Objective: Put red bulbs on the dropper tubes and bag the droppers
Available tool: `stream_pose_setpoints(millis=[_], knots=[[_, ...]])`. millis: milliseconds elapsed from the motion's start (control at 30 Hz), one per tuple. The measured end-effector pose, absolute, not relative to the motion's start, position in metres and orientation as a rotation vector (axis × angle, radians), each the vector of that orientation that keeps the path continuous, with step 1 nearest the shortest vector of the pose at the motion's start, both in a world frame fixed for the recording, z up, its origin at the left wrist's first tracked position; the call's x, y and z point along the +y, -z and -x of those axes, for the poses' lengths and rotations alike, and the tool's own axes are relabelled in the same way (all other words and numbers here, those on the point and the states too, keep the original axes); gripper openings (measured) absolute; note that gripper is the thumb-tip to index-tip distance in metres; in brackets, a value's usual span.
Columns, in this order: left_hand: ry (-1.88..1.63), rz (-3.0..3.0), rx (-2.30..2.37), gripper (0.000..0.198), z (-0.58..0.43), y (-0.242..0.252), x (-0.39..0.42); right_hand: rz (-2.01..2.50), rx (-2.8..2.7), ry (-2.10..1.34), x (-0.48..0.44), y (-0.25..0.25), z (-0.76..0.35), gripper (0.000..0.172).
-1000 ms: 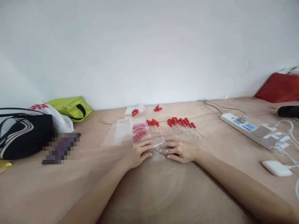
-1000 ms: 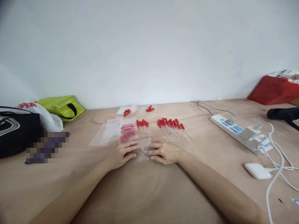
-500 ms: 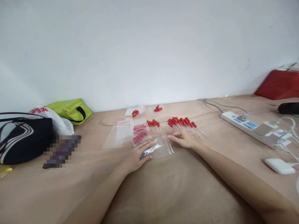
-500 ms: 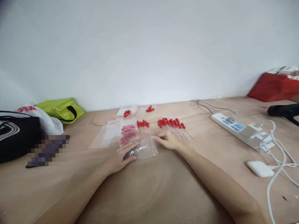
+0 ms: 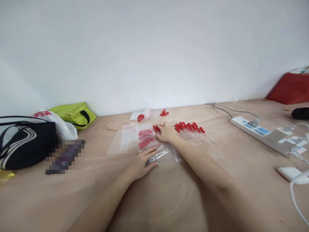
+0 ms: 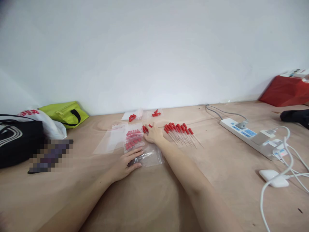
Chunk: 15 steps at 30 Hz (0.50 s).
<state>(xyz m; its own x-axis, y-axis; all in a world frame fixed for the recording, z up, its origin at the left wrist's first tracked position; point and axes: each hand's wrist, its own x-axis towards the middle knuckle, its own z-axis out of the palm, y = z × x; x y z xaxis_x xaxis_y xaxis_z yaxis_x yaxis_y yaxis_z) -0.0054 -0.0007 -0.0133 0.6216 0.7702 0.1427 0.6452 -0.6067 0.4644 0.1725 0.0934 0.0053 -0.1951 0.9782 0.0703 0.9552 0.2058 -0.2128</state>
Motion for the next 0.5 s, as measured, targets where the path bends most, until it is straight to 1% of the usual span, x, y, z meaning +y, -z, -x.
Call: stream_pose_setpoints(millis=[100, 300, 500], knots=[[-0.472, -2.480, 1.132, 0.044, 0.005, 0.013, -0.001, 1.845, -2.322, -0.125, 0.091, -0.003, -0.173, 0.046], [-0.493, -2.489, 1.126, 0.041, 0.005, 0.013, -0.001, 1.897, -2.323, -0.017, 0.089, 0.003, -0.189, 0.045], [-0.485, -2.490, 1.142, 0.041, 0.005, 0.013, -0.001, 2.023, -2.225, 0.019, 0.076, 0.008, -0.215, 0.044]])
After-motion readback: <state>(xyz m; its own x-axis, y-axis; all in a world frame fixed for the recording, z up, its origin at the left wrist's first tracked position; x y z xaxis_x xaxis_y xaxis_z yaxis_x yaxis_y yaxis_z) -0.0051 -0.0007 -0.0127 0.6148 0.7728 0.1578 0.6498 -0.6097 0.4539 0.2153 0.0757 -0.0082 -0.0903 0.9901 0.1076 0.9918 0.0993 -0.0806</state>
